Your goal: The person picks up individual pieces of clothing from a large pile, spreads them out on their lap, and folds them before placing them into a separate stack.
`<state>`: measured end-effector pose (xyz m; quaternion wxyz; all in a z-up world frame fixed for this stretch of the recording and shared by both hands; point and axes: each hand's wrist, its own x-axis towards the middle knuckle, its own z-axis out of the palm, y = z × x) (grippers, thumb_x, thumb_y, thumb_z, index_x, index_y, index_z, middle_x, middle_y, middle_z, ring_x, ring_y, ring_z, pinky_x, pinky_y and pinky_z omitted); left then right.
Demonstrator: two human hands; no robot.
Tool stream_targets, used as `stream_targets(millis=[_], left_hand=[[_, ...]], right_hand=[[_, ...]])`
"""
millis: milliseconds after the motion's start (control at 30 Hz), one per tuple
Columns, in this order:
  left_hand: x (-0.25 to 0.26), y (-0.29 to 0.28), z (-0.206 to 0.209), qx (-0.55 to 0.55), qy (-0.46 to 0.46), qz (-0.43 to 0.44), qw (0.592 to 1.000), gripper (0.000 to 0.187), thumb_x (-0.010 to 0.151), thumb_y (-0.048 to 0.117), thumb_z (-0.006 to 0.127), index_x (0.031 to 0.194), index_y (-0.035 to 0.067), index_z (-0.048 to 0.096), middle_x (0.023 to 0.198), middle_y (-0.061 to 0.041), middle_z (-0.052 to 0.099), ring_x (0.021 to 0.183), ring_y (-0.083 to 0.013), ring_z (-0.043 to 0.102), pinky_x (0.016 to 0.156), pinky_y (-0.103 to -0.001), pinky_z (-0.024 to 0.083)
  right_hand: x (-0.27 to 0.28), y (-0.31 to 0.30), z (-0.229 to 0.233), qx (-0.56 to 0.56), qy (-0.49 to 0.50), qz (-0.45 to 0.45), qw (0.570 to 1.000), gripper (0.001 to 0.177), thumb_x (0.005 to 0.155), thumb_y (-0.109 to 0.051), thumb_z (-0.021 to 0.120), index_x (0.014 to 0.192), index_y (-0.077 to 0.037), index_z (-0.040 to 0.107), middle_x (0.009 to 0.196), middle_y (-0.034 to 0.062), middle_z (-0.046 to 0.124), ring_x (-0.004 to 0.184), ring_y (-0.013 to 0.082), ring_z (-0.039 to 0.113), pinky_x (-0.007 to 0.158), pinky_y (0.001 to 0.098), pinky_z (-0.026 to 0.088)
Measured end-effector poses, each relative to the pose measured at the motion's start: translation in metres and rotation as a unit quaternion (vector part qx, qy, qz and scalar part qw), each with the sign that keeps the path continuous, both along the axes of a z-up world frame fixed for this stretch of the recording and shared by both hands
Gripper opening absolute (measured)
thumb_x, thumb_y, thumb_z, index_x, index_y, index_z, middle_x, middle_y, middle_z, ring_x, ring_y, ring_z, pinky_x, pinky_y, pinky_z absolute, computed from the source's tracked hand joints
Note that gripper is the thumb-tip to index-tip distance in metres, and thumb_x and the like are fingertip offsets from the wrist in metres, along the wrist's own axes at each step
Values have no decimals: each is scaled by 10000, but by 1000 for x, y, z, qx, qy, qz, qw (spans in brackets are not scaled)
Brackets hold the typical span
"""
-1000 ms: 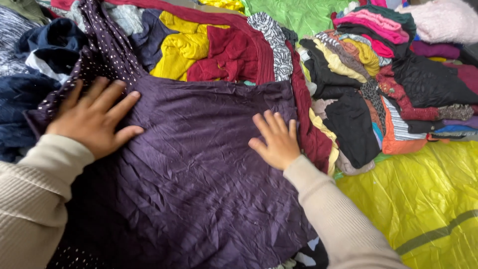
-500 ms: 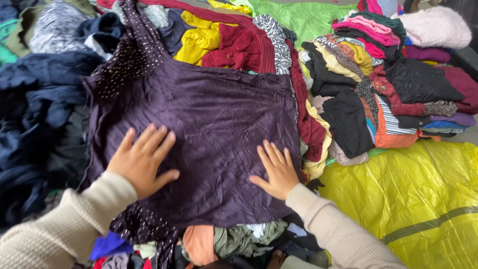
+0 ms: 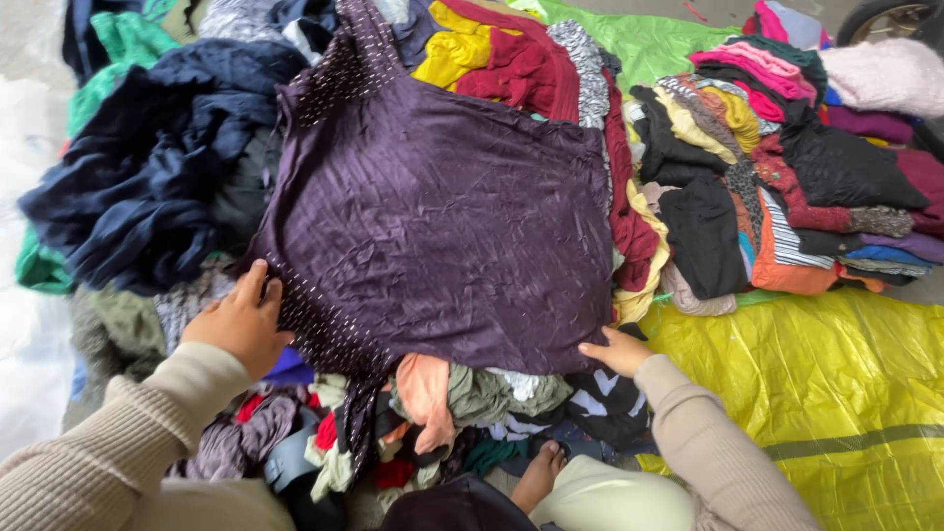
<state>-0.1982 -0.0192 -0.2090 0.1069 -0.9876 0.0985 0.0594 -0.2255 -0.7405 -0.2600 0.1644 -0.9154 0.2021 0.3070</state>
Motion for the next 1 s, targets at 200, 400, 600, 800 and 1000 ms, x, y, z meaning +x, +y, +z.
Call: stream_targets(millis=[200,400,600,800,1000], left_hand=[[-20,-12,42,-202,164,165,951,746,940,801,606,1001,122,906,1047,-165,876,1097,-391,836,835,-498,689],[-25,-28,4,-500,133,362,776,855,836,770,861,1177,-13,816,998,-239,829,941,-398,836,650,-483,738],[-1,-22,-93,-566,61,410,713,287,896,404,832,940,134,744,946,-153,788,905,-369,804,726,-491,721],[-43,-25,-20,-691,69,404,595,653,818,344,1008,1159,-78,645,1087,-340,713,989,-453,735,705,-598,664],[-57,-35,-20,-641,230,409,608,597,741,65,1022,1240,-122,753,1110,-369,774,1035,-487,772,816,-599,657]], right_hand=[[-17,41,20,90,-22,-135,987,1120,922,-514,878,1801,-157,284,1697,285,519,1456,408,637,1046,580,625],[-56,69,35,28,-78,-73,994,1196,866,-184,812,1843,-262,125,1706,267,490,1501,396,596,1144,517,606],[-40,55,7,-24,-219,-37,975,471,1010,-272,732,1460,-203,610,1400,176,669,1155,339,749,1098,469,615],[-32,38,8,10,-293,-88,952,134,1081,-290,645,1194,-233,689,1066,52,838,941,225,846,936,402,639],[-59,33,42,-66,-313,80,944,486,828,-331,849,1259,-238,645,1278,85,771,1090,337,794,965,488,659]])
